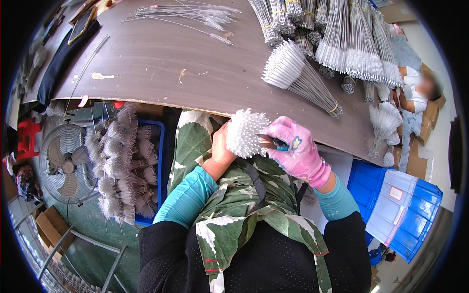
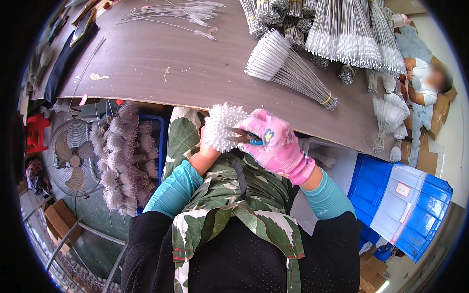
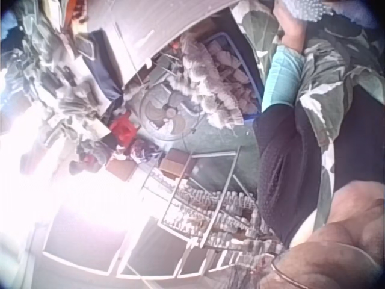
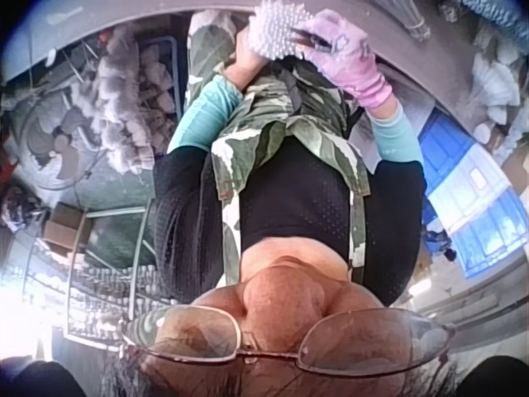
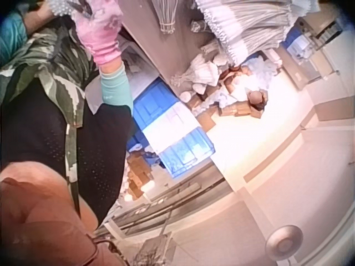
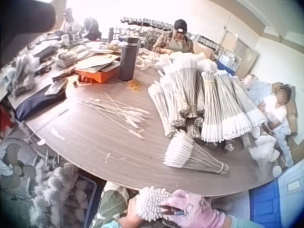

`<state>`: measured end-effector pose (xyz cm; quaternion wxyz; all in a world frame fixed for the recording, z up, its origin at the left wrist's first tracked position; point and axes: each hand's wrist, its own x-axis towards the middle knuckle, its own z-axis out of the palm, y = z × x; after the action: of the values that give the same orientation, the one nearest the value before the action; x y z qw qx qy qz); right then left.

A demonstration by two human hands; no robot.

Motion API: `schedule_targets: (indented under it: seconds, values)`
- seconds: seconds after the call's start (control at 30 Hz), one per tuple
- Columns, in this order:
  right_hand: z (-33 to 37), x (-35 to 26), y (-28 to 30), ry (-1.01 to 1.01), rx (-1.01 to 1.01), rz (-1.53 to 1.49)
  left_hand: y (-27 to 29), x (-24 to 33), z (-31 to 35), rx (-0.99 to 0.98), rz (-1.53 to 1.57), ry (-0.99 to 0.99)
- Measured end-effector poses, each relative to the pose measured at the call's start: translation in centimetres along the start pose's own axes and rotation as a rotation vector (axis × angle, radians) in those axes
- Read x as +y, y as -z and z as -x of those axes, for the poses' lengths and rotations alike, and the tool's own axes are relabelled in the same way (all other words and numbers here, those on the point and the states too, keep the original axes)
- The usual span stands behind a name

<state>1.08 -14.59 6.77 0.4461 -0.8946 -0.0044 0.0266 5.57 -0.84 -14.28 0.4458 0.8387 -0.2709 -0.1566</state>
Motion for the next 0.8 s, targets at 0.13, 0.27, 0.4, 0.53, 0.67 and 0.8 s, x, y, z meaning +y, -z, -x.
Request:
schedule_targets:
  seconds: [0.13, 0.27, 0.4, 0.53, 0.67, 0.8]
  values:
    - [-0.3, -1.1, 0.0, 0.017, 0.027, 0.347, -0.7, 0.0, 0.1, 0.184, 0.134, -0.140]
    - [-0.5, -2.2, 0.9, -0.043, 0.015, 0.532, -0.1, 2.3, 0.5, 0.296, 0.129, -0.086]
    - [-0.5, -0.6, 1.9, -0.152, -0.007, 0.371, 0.4, 4.1, 0.7, 0.301, 0.142, 0.047]
    - [-0.5, -0.7, 1.7, -0.092, 0.038, 0.475, 0.8, 5.1, 0.7, 0.277, 0.174, 0.127]
    - [-0.9, -1.0, 2.5, -0.115, 0.036, 0.653, 1.5, 7.3, 1.0, 0.205, 0.186, 0.145]
    - [-1.0, -0.3, 4.1, -0.090, -0.008, 0.638, 2.0, 8.6, 1.8, 0.155, 0.311, 0.081]
